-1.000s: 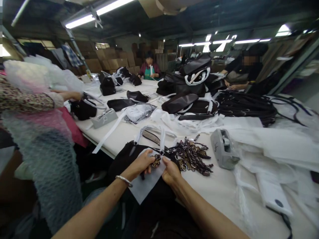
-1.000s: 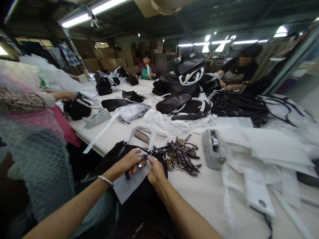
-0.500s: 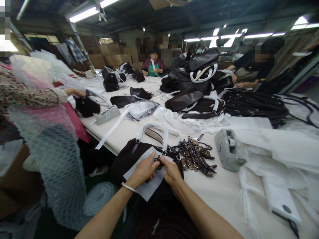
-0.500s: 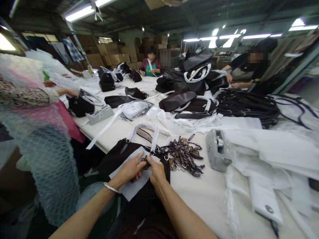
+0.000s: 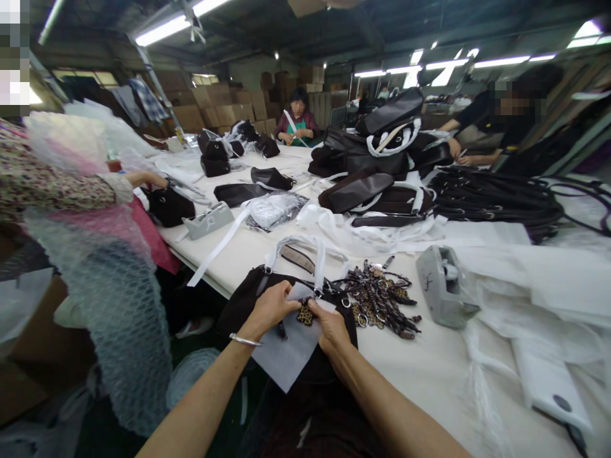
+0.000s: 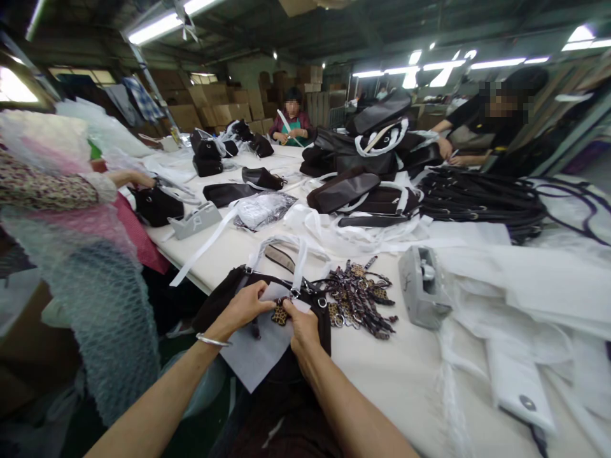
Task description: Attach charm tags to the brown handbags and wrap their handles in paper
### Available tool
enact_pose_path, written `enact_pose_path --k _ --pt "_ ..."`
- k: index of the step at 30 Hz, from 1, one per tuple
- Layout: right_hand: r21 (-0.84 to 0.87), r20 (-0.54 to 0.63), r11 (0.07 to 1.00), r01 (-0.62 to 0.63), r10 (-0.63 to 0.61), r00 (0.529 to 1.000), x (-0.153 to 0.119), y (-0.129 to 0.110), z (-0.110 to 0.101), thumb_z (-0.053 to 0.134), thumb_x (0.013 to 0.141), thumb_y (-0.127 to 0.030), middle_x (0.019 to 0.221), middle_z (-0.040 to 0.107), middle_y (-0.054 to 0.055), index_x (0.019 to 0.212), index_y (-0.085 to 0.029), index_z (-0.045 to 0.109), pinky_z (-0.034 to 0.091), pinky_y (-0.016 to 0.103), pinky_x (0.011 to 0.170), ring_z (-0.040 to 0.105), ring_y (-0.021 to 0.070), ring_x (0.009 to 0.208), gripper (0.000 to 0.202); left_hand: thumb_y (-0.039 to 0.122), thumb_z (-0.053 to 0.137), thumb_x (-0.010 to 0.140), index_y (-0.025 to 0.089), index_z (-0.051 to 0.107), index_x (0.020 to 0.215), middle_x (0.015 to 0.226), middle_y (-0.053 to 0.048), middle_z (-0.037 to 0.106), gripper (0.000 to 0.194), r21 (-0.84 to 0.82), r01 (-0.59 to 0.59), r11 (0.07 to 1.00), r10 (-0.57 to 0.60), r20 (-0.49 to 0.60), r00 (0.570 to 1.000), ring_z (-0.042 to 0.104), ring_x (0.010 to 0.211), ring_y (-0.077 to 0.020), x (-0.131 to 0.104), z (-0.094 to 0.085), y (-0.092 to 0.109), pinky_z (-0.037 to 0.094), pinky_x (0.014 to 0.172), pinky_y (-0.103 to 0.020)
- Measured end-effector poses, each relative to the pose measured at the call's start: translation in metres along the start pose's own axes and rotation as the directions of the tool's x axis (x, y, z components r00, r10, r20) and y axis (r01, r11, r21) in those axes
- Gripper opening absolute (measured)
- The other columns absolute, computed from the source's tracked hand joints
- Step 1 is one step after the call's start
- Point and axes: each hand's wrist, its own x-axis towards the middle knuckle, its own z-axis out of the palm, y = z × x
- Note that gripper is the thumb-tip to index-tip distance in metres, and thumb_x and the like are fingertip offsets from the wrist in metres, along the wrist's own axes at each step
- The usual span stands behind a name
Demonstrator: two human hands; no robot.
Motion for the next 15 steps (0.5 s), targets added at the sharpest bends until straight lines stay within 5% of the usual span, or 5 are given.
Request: enact_pose_path --k 6,11,15 --pt "-0.085 -0.085 0.990 0.112 -0.120 0.989 0.002 0.007 0.002 0.081 0.044 -0.018 0.065 0.073 0.003 0.070 -0.012 0.072 0.051 0.028 0.060 0.064 0.0172 0.059 0.028 0.017 0.051 0.090 0.019 0.056 0.092 0.092 -0.003 0.063 0.006 0.232 -0.165 0.959 0.207 -0.170 0.963 0.059 0.088 -0.0192 -0.027 0.028 0.028 0.043 0.073 -0.028" --pt "-0.124 -0.106 0.986 0.115 -0.129 0.986 0.002 0.009 -0.001 0.073 0.049 -0.013 0.057 0.069 -0.001 0.065 -0.014 0.069 0.046 0.024 0.053 0.059 0.0147 0.054 0.017 0.008 0.044 0.091 0.014 0.058 0.096 0.096 -0.009 0.063 0.016 0.381 -0.156 0.911 0.216 -0.118 0.969 0.059 0.089 -0.0231 -0.040 0.050 0.049 0.048 0.074 -0.033" --pt "-0.098 -0.024 0.993 0.071 -0.074 0.997 -0.002 0.004 -0.006 0.077 0.058 -0.029 0.063 0.071 0.002 0.068 -0.015 0.068 0.050 0.026 0.059 0.063 0.0170 0.060 0.020 0.004 0.042 0.090 0.010 0.059 0.111 0.100 -0.013 0.062 0.029 0.489 -0.221 0.844 0.310 -0.108 0.945 0.059 0.091 -0.0251 -0.048 0.067 0.052 0.049 0.076 -0.036"
